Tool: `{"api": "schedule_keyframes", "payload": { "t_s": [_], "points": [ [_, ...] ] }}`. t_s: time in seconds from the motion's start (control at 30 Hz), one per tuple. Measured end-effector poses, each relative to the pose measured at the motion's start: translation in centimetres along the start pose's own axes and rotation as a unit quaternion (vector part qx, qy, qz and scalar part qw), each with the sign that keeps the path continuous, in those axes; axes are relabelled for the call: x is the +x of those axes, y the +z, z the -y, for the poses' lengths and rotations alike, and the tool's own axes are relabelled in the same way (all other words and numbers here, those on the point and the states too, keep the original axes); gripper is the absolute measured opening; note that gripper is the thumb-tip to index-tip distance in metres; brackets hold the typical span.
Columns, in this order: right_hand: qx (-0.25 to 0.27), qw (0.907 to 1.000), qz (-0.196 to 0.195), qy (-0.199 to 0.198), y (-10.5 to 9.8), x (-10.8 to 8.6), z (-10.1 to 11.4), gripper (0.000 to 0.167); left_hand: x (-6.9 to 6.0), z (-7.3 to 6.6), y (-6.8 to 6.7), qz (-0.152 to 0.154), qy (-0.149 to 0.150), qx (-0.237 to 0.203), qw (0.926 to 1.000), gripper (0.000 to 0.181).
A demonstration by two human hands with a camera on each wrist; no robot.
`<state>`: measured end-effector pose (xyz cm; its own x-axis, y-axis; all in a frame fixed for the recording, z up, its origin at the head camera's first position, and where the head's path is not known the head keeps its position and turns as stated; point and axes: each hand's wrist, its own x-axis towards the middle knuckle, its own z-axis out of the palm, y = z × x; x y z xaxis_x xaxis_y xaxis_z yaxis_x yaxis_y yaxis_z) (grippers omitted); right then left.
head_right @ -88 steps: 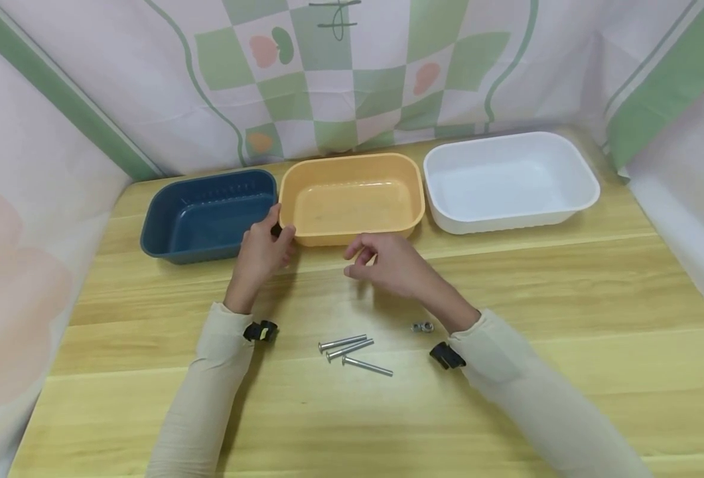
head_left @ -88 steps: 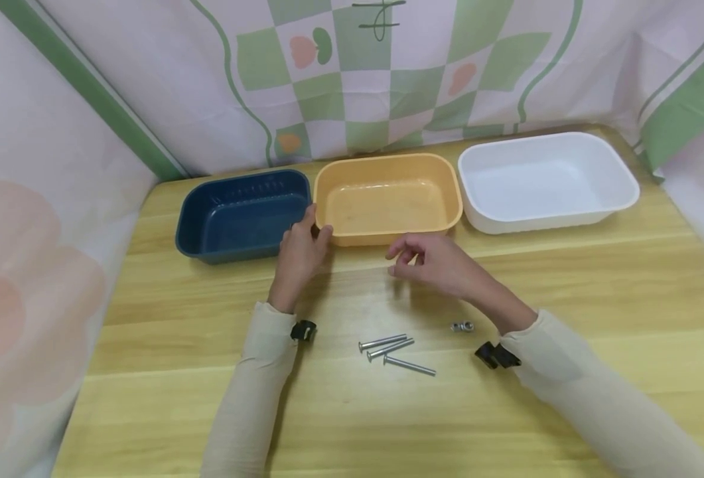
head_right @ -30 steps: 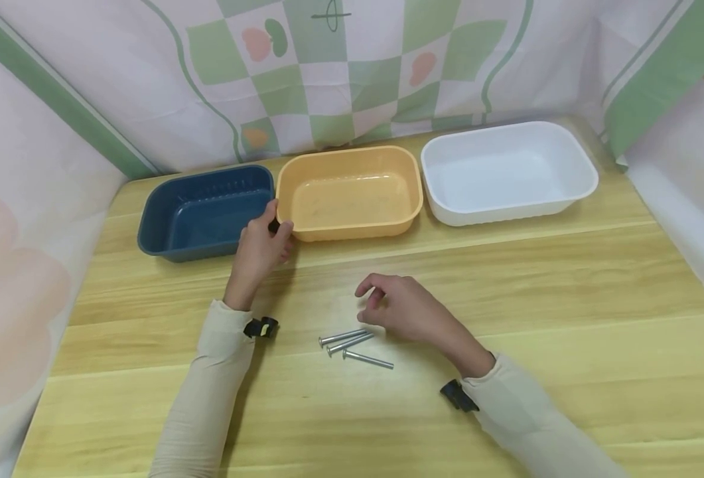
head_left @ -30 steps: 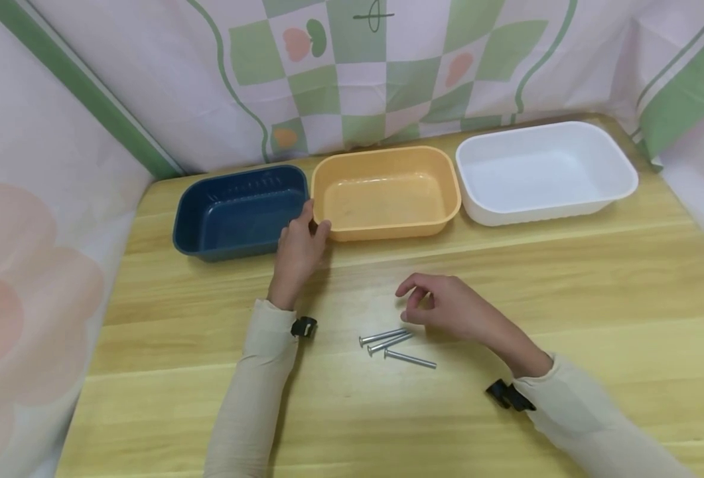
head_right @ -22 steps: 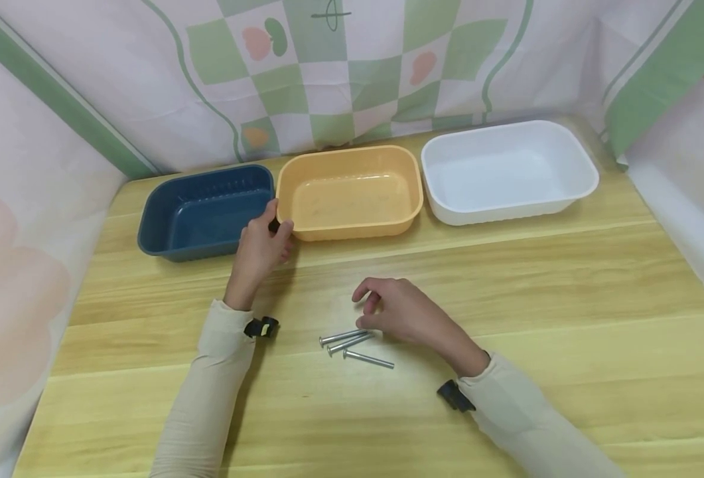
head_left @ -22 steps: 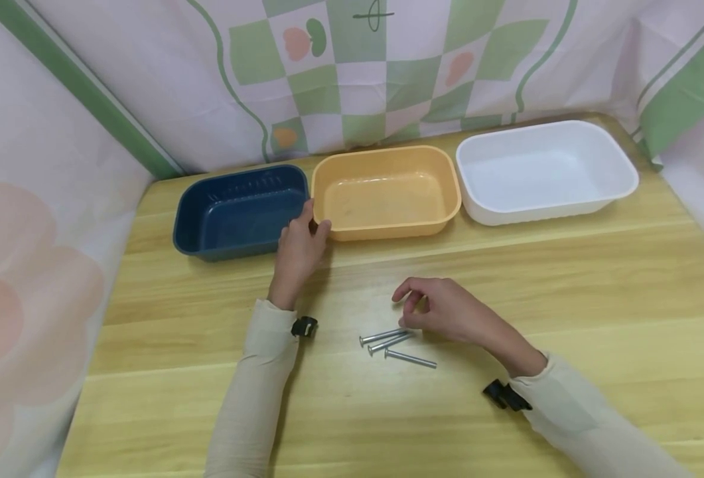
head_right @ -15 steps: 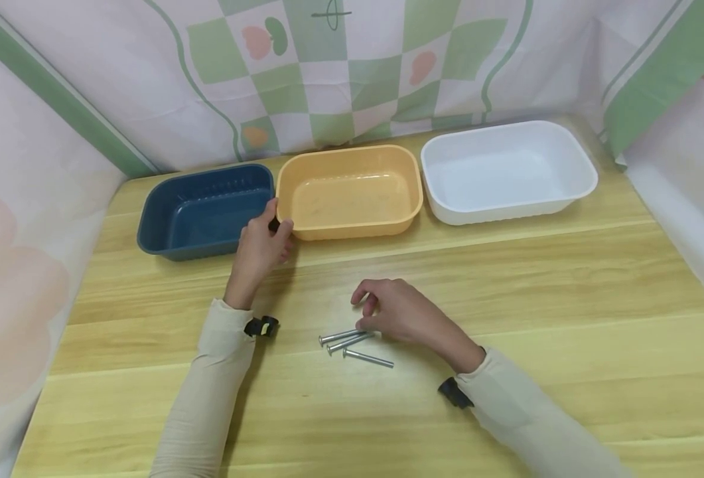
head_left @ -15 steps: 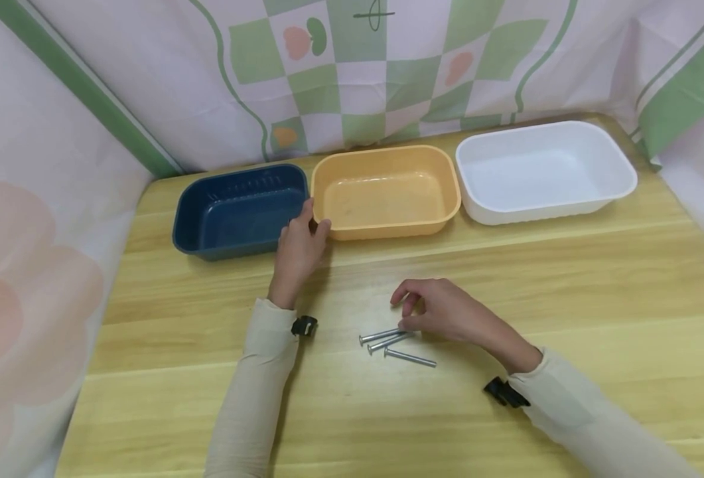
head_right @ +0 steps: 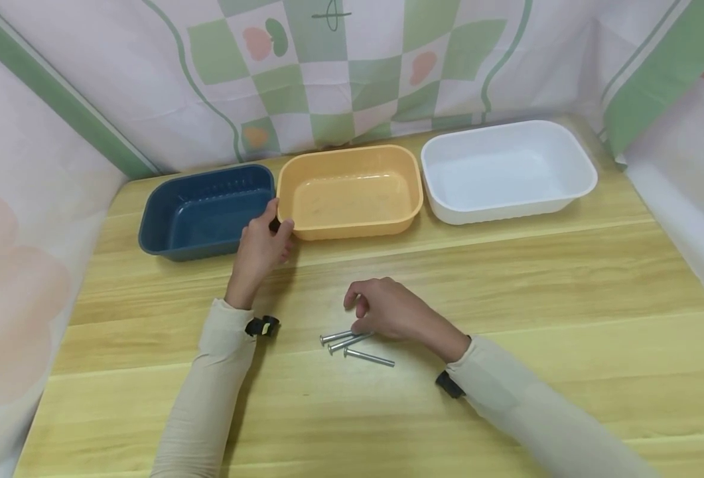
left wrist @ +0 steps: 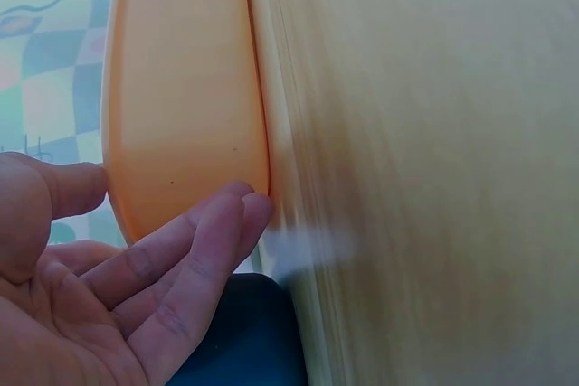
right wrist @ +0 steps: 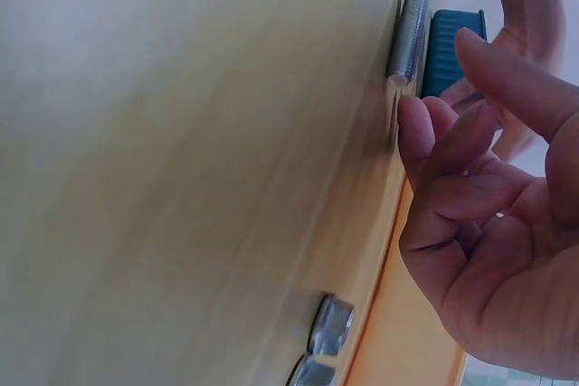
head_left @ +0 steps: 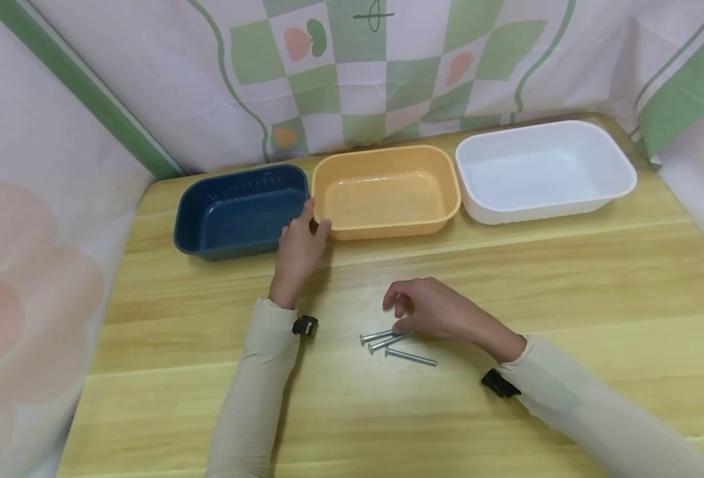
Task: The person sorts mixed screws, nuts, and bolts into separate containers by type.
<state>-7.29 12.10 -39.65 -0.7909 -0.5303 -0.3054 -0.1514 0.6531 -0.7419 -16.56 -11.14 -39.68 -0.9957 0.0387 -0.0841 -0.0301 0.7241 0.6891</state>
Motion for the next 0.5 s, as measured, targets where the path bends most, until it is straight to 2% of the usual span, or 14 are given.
{"api": "schedule_keyframes", "payload": {
  "t_s": [0.5],
  "points": [
    [-0.024,0.9997,0.007,-0.008,0.72,1.03,0.47,0.026,-0.29,0.35,-0.16,-0.009,0.006,-0.006,0.9999,0.058]
  ]
}}
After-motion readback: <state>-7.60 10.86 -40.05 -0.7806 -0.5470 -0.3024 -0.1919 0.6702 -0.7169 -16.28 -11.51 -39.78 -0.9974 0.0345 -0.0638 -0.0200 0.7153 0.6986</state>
